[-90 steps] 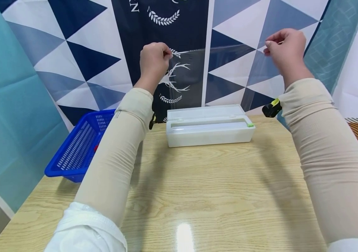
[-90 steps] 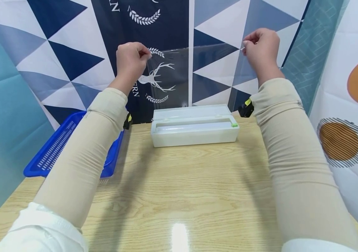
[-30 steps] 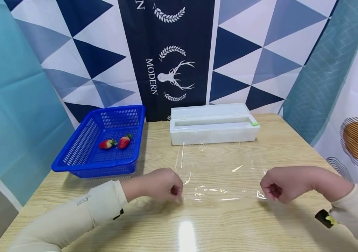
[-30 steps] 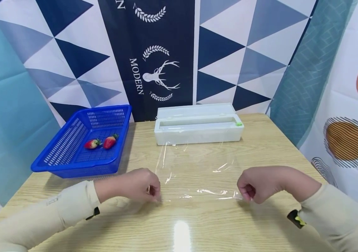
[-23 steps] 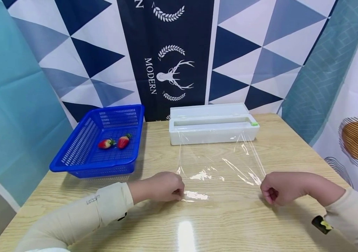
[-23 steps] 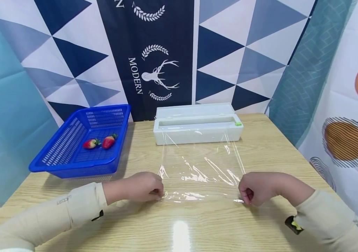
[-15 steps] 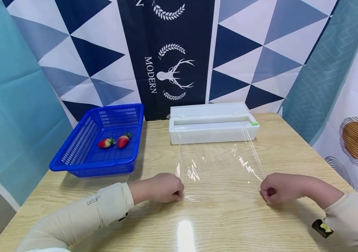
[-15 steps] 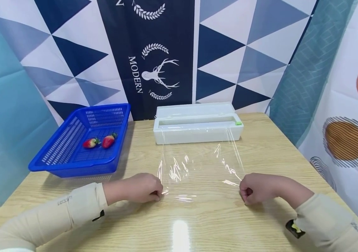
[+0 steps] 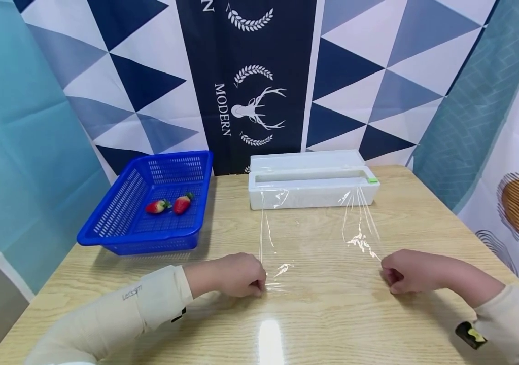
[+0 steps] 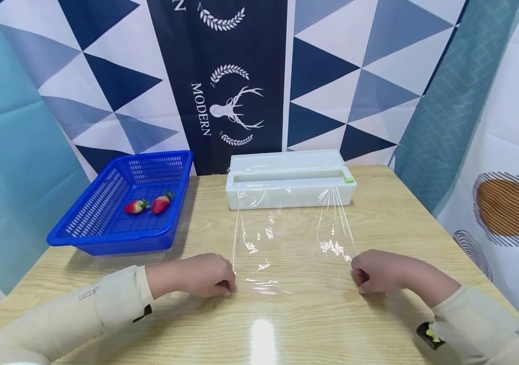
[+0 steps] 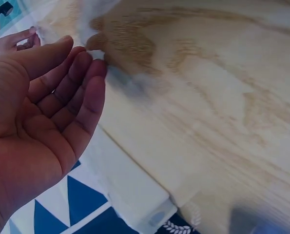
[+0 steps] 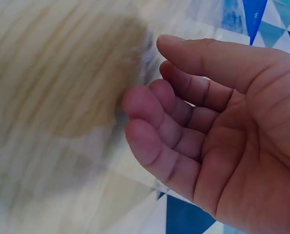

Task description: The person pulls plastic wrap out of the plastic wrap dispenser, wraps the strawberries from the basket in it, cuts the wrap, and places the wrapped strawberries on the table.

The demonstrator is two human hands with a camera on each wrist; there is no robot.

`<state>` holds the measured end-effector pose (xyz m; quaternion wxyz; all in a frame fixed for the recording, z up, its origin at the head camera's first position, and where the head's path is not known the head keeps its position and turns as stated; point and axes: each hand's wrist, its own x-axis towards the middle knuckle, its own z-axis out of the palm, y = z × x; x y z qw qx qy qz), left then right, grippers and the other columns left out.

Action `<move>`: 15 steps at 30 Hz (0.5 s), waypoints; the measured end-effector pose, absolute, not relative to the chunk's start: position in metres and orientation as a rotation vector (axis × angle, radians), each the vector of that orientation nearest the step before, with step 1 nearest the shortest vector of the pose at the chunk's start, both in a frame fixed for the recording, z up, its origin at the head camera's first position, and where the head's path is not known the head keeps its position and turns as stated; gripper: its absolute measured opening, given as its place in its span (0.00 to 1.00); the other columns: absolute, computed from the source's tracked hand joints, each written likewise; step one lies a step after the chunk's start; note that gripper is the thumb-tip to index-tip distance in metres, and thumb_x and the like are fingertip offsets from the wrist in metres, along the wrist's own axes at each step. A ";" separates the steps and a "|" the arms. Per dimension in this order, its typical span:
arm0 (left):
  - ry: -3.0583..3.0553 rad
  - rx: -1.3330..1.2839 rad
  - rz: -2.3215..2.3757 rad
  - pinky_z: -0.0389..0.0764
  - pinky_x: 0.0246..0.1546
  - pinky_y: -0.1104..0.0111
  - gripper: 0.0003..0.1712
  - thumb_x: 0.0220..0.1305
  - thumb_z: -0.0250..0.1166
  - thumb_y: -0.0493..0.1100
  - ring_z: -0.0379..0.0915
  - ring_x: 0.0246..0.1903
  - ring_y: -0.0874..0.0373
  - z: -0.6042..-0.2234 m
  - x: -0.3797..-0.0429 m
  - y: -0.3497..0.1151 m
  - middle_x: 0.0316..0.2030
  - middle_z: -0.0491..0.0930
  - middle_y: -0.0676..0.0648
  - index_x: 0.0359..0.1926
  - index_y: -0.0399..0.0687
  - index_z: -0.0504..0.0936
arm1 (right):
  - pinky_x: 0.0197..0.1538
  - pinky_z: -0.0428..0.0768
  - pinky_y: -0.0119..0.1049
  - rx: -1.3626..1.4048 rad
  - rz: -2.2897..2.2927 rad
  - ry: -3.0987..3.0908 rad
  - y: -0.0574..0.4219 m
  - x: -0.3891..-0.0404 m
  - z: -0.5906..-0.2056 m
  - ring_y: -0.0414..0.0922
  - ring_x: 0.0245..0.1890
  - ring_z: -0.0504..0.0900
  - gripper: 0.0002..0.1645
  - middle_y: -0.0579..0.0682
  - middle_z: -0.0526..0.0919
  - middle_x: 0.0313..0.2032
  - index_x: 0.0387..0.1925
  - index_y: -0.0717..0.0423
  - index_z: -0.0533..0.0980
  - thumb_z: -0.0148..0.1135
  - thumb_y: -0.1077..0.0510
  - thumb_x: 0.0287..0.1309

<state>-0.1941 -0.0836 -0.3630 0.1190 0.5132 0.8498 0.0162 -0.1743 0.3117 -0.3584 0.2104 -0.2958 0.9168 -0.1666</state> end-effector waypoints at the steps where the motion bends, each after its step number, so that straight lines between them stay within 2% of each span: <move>1: 2.481 1.504 0.051 0.73 0.35 0.79 0.02 0.61 0.69 0.42 0.71 0.29 0.71 -0.362 -0.193 -0.084 0.27 0.80 0.60 0.31 0.51 0.86 | 0.26 0.67 0.29 -0.871 -0.448 2.580 0.310 -0.176 -0.358 0.31 0.20 0.65 0.16 0.36 0.67 0.19 0.23 0.48 0.68 0.69 0.63 0.54; 6: 2.499 1.496 0.058 0.72 0.33 0.77 0.04 0.61 0.68 0.42 0.69 0.28 0.69 -0.355 -0.188 -0.088 0.26 0.76 0.59 0.38 0.49 0.85 | 0.27 0.65 0.28 -1.084 -0.500 2.700 0.293 -0.183 -0.356 0.30 0.24 0.64 0.16 0.34 0.65 0.21 0.24 0.46 0.70 0.66 0.68 0.50; 10: 2.564 1.493 0.147 0.76 0.38 0.74 0.12 0.62 0.67 0.43 0.74 0.34 0.65 -0.341 -0.182 -0.093 0.35 0.80 0.52 0.47 0.47 0.83 | 0.28 0.69 0.29 -1.151 -0.530 2.757 0.274 -0.185 -0.350 0.32 0.25 0.67 0.13 0.37 0.69 0.25 0.28 0.48 0.72 0.65 0.68 0.53; 15: 2.637 1.512 0.318 0.77 0.38 0.73 0.13 0.63 0.67 0.41 0.78 0.36 0.61 -0.317 -0.182 -0.106 0.41 0.81 0.49 0.48 0.46 0.83 | 0.29 0.75 0.30 -1.234 -0.585 2.786 0.250 -0.184 -0.342 0.33 0.28 0.72 0.11 0.41 0.73 0.32 0.34 0.51 0.74 0.68 0.66 0.53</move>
